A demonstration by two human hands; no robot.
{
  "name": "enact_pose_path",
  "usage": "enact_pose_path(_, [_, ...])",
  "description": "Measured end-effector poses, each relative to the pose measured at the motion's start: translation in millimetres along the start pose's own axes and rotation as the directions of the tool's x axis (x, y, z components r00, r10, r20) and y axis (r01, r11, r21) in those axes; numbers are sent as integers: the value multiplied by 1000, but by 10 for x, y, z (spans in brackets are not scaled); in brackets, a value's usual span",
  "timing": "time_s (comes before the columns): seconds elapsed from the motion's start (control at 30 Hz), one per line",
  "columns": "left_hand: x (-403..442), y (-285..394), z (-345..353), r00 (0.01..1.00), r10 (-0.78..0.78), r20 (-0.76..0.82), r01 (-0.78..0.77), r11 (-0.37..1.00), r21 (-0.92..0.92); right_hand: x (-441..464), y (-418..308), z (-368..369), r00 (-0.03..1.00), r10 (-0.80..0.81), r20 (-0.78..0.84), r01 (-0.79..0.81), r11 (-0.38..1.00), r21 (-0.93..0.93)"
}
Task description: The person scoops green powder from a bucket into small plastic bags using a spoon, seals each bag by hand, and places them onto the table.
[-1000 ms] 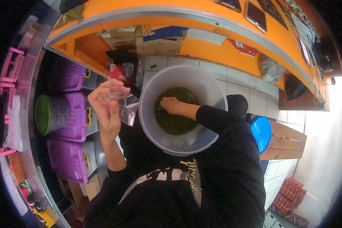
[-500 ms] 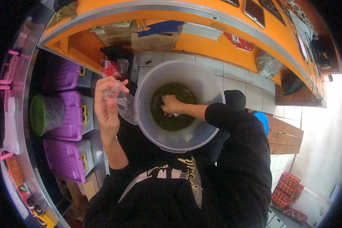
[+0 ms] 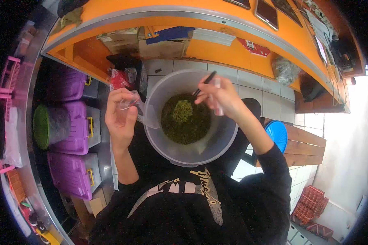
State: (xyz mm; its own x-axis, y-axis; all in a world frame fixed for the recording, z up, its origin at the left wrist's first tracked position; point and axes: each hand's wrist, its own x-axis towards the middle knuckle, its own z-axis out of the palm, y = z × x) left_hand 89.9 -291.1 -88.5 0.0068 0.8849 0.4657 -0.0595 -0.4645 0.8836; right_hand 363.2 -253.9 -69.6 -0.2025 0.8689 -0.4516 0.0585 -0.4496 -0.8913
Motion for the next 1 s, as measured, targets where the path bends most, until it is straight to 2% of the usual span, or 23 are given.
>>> enact_pose_path(0.1, [5,1,151,998,-10,66,12,999,-41,-202,33,-128,985,-91,-147,108,988,109])
enact_pose_path(0.27, [-42,-9,338,994,-4,111,4,1000,5,-339,29,-228,974,-142,-177,169,974,149])
enact_pose_path(0.33, [-54,18,373,977,-9,211,-33,980,194,-360,-8,-295,971,-155,-182,184,970,156])
enact_pose_path(0.4, [-96,26,464,972,-27,232,-25,975,222,-410,-97,-341,947,-244,-209,286,936,203])
enact_pose_path(0.43, [-108,48,535,973,-31,229,-30,965,261,-434,-143,-317,915,-294,-277,352,917,187])
enact_pose_path(0.47, [-109,61,579,973,-34,226,-36,954,299,-466,-200,-284,913,-296,-279,355,915,190])
enact_pose_path(0.5, [-118,7,597,960,10,281,-111,932,344,-505,-257,-244,893,-338,-297,395,906,155])
enact_pose_path(0.57, [-153,-39,685,961,25,276,-120,936,332,-587,-320,-137,869,-380,-319,434,893,120])
enact_pose_path(0.63, [-161,-57,761,962,41,270,-129,939,318,-678,-326,32,856,-467,-223,447,884,-138])
enact_pose_path(0.67, [-155,-63,785,963,64,263,-150,935,321,-720,-299,140,833,-521,-187,493,852,-176])
enact_pose_path(0.73, [-149,-107,801,963,89,256,-173,928,329,-717,-203,195,671,-739,-56,688,650,-324])
enact_pose_path(0.77, [-157,-155,801,968,85,237,-158,938,310,-750,-208,199,671,-740,-54,690,649,-321])
enact_pose_path(0.83, [-175,-190,775,973,79,215,-142,946,292,-829,-237,166,534,-837,-118,765,537,-356])
enact_pose_path(0.87, [-178,-195,755,979,70,192,-130,939,317,-847,-223,118,534,-838,-117,765,537,-355])
enact_pose_path(0.93, [-155,-185,755,983,66,169,-121,933,339,-874,-214,35,654,-756,27,568,467,-678])
enact_pose_path(0.97, [-134,-165,765,968,185,173,-237,898,371,-906,-205,88,752,-658,-50,507,624,-595])
enact_pose_path(1.0, [-121,-146,775,937,298,180,-347,848,401,-897,-195,123,751,-659,-50,506,623,-596])
